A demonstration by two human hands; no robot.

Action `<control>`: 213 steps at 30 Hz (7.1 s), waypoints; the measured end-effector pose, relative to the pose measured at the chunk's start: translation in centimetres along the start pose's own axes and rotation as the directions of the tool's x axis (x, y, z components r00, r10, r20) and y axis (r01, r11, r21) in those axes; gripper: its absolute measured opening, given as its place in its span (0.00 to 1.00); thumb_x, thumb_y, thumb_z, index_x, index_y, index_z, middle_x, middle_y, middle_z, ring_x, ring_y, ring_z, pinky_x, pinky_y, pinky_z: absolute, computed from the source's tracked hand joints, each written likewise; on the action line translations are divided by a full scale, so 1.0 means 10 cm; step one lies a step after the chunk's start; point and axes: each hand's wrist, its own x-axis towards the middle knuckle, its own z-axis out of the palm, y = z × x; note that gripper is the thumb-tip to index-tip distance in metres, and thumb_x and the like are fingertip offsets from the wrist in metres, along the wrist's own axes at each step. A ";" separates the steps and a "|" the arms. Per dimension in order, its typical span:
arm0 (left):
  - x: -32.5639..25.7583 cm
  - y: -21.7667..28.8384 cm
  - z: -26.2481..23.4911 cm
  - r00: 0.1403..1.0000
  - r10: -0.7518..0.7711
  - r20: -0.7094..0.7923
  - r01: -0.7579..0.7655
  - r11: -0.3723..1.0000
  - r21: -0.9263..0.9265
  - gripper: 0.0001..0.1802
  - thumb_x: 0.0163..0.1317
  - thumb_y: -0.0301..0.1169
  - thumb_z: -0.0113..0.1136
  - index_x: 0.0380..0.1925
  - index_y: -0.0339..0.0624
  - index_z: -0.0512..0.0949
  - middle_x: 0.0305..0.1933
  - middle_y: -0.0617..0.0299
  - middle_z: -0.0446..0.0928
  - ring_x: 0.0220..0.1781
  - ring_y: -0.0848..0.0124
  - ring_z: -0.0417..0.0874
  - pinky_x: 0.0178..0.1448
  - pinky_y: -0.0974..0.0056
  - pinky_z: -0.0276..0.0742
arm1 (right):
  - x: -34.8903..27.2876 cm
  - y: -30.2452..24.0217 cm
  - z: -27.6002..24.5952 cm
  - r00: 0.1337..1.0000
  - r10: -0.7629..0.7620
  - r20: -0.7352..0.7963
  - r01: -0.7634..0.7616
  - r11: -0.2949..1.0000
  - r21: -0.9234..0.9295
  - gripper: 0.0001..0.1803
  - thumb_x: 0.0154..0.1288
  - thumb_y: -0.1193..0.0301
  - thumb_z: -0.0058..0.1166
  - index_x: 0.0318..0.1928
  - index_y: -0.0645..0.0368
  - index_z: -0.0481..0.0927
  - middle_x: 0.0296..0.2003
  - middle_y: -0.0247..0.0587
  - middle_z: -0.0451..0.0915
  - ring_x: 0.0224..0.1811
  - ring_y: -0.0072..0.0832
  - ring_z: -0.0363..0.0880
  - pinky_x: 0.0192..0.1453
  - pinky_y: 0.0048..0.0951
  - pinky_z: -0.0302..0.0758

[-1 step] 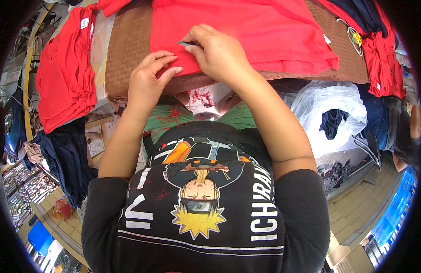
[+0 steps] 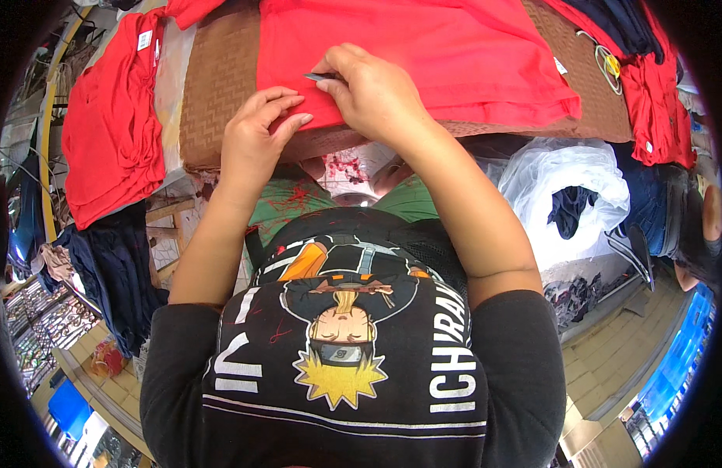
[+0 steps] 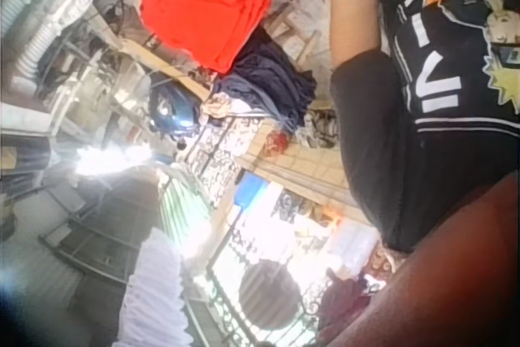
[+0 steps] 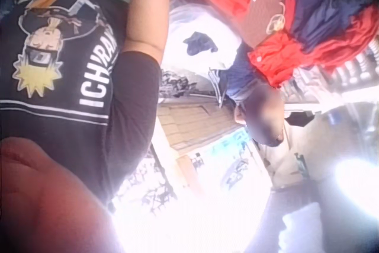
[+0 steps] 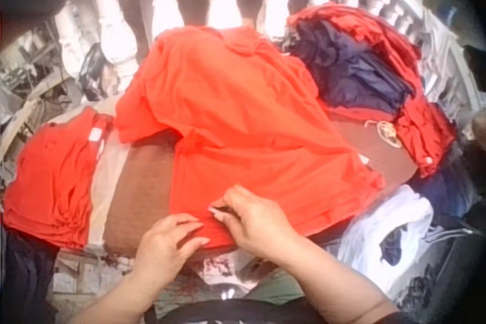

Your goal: The person trims excess threads from red and navy blue shirts using shears, handling the garments one at a time from a stack on a table.

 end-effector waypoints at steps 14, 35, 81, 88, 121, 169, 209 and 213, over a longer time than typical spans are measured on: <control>0.08 -0.09 0.04 0.936 -0.346 0.064 0.334 0.817 -0.470 0.09 0.61 0.32 0.63 0.36 0.37 0.83 0.36 0.57 0.84 0.38 0.73 0.83 0.45 0.69 0.76 | -0.07 -0.01 -0.08 0.996 -0.008 0.084 0.000 0.996 0.086 0.10 0.60 0.74 0.58 0.42 0.61 0.77 0.38 0.45 0.79 0.41 0.41 0.80 0.43 0.36 0.76; -0.06 0.04 -0.27 0.964 0.188 0.187 -0.215 0.967 0.136 0.20 0.51 0.33 0.69 0.45 0.43 0.79 0.50 0.55 0.76 0.55 0.58 0.74 0.55 0.60 0.71 | 0.01 0.02 -1.32 0.973 -0.103 0.204 0.202 0.808 -0.554 0.13 0.61 0.71 0.58 0.47 0.58 0.75 0.38 0.45 0.81 0.37 0.38 0.82 0.41 0.35 0.76; 0.55 -0.02 0.09 0.968 0.182 0.174 -0.221 0.944 0.244 0.13 0.58 0.24 0.59 0.43 0.49 0.82 0.47 0.56 0.77 0.51 0.57 0.79 0.54 0.59 0.76 | 0.06 0.07 -0.31 1.000 0.027 -0.007 -0.026 0.999 0.037 0.11 0.65 0.73 0.55 0.47 0.62 0.76 0.34 0.43 0.81 0.34 0.26 0.79 0.41 0.27 0.74; 0.61 -0.18 0.11 0.976 0.175 0.132 -0.187 0.979 0.085 0.08 0.59 0.31 0.61 0.38 0.45 0.81 0.38 0.58 0.78 0.42 0.56 0.81 0.47 0.55 0.77 | 0.04 0.14 -0.18 0.981 0.180 0.071 -0.189 0.968 0.165 0.09 0.60 0.72 0.57 0.39 0.62 0.78 0.37 0.50 0.81 0.41 0.45 0.80 0.44 0.40 0.75; 0.25 0.06 0.10 0.981 -0.186 0.053 0.193 0.963 -0.186 0.09 0.58 0.30 0.64 0.36 0.38 0.83 0.34 0.55 0.83 0.36 0.67 0.85 0.42 0.66 0.79 | -0.06 0.18 -0.19 0.992 0.112 0.057 -0.119 0.981 0.153 0.09 0.60 0.72 0.57 0.41 0.60 0.78 0.36 0.47 0.81 0.39 0.44 0.80 0.44 0.39 0.76; 0.26 -0.17 -0.15 0.998 0.007 -0.065 0.007 0.978 0.206 0.21 0.56 0.34 0.65 0.50 0.42 0.76 0.56 0.54 0.73 0.62 0.58 0.69 0.66 0.54 0.61 | 1.60 1.62 -1.57 0.803 0.032 -0.595 -0.348 0.835 -0.425 0.18 0.57 0.56 0.61 0.44 0.52 0.84 0.49 0.44 0.79 0.52 0.41 0.78 0.55 0.37 0.74; 0.34 0.36 0.39 0.986 -0.153 0.062 0.163 0.962 -0.219 0.11 0.59 0.30 0.64 0.40 0.37 0.82 0.34 0.58 0.84 0.36 0.73 0.85 0.43 0.69 0.79 | -0.30 0.36 -0.47 0.990 0.123 -0.061 -0.121 0.992 0.038 0.11 0.61 0.69 0.56 0.43 0.59 0.78 0.40 0.45 0.80 0.45 0.43 0.79 0.49 0.39 0.75; 0.38 0.34 0.41 0.959 -0.266 0.100 0.284 0.877 -0.387 0.10 0.61 0.31 0.63 0.39 0.36 0.83 0.32 0.59 0.84 0.34 0.76 0.85 0.40 0.71 0.79 | -0.32 0.33 -0.50 0.999 0.046 0.025 -0.046 0.999 -0.003 0.11 0.61 0.75 0.56 0.45 0.62 0.78 0.40 0.46 0.79 0.44 0.38 0.79 0.50 0.33 0.74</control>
